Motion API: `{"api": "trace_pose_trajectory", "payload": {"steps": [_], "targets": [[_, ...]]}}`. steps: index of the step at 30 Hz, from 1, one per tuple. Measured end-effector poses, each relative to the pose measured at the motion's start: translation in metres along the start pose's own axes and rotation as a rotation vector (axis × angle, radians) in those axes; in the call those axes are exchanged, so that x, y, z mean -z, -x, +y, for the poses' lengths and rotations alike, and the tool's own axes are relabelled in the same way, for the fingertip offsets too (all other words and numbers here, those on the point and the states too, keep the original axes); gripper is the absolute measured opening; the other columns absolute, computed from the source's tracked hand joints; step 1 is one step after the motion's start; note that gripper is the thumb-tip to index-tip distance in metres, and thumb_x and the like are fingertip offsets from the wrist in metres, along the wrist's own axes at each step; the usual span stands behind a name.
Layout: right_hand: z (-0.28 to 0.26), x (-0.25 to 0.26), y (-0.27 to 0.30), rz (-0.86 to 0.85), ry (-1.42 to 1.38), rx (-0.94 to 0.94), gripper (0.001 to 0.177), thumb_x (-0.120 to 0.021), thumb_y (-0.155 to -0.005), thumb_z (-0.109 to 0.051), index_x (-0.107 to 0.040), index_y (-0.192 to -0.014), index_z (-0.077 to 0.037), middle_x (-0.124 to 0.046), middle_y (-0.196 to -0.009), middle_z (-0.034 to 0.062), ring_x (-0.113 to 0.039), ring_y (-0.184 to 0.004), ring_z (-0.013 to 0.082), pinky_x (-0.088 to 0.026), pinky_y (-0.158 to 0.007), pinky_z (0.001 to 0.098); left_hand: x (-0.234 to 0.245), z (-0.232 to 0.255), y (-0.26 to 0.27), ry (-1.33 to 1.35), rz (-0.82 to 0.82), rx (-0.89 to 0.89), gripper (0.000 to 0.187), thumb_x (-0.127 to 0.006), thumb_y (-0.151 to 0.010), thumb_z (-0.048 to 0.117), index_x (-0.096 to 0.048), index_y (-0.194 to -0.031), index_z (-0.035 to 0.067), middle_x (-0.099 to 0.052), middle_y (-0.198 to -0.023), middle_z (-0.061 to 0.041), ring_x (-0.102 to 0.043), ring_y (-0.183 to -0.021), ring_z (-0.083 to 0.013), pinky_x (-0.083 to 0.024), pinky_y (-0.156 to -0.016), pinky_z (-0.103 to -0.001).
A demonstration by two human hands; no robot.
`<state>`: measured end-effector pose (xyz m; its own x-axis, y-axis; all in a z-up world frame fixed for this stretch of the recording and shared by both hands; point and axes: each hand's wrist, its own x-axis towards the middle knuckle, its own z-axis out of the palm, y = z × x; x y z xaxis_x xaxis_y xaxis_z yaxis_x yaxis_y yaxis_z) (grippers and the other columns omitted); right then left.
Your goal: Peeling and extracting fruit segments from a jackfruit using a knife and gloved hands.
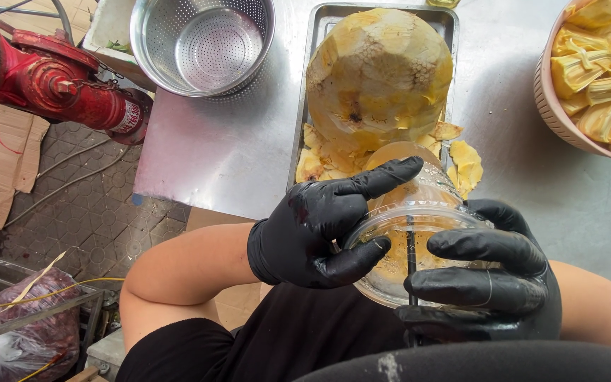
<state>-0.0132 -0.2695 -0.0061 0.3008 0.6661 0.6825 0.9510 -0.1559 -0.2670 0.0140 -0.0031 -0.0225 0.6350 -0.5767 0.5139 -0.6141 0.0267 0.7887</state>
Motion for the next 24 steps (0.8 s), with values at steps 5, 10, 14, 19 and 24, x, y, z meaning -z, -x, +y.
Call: {"api": "trace_pose_trajectory", "payload": {"steps": [5, 10, 14, 19, 24], "targets": [[0.003, -0.004, 0.001, 0.000, 0.005, 0.029, 0.020, -0.078, -0.084, -0.033, -0.077, -0.104, -0.030, -0.067, -0.118, -0.0068, -0.056, -0.121, 0.0234, -0.042, -0.106, 0.0532, 0.001, 0.002, 0.002, -0.029, 0.017, -0.004, 0.030, -0.073, -0.100, 0.012, -0.052, -0.080, 0.002, -0.054, -0.147, -0.034, -0.078, -0.109, -0.0354, -0.064, -0.088, -0.034], [-0.001, -0.007, 0.000, 0.023, -0.010, -0.002, 0.022, -0.079, -0.084, -0.037, -0.077, -0.105, -0.031, -0.064, -0.120, -0.0076, -0.055, -0.122, 0.0227, -0.044, -0.106, 0.0510, 0.002, 0.002, 0.004, -0.016, 0.031, 0.010, 0.031, -0.072, -0.099, 0.012, -0.052, -0.078, 0.003, -0.055, -0.149, -0.033, -0.080, -0.098, -0.0297, -0.064, -0.084, -0.033], [0.000, -0.009, 0.000, 0.029, -0.010, -0.033, 0.026, -0.080, -0.083, -0.038, -0.077, -0.107, -0.031, -0.064, -0.120, -0.0073, -0.055, -0.122, 0.0233, -0.044, -0.106, 0.0521, 0.004, -0.001, 0.006, -0.067, 0.045, -0.031, 0.029, -0.073, -0.099, 0.012, -0.053, -0.079, 0.003, -0.055, -0.146, -0.032, -0.080, -0.098, -0.0307, -0.064, -0.084, -0.032], [0.010, -0.009, -0.003, -0.004, 0.008, 0.048, 0.029, -0.079, -0.079, -0.036, -0.078, -0.107, -0.028, -0.064, -0.124, -0.0009, -0.054, -0.123, 0.0287, -0.044, -0.105, 0.0524, 0.007, -0.004, 0.005, -0.024, 0.059, 0.022, 0.023, -0.071, -0.098, 0.011, -0.055, -0.085, 0.001, -0.056, -0.149, -0.031, -0.075, -0.075, -0.0249, -0.060, -0.073, -0.030], [0.012, -0.013, -0.004, -0.010, -0.083, -0.243, 0.028, -0.082, -0.086, -0.035, -0.075, -0.112, -0.027, -0.060, -0.136, 0.0079, -0.052, -0.137, 0.0343, -0.044, -0.117, 0.0488, 0.017, -0.007, -0.008, 0.098, 0.023, 0.298, 0.034, -0.062, -0.099, 0.024, -0.065, -0.120, -0.003, -0.076, -0.117, -0.016, -0.066, -0.069, -0.0124, -0.057, -0.070, -0.028]]}}
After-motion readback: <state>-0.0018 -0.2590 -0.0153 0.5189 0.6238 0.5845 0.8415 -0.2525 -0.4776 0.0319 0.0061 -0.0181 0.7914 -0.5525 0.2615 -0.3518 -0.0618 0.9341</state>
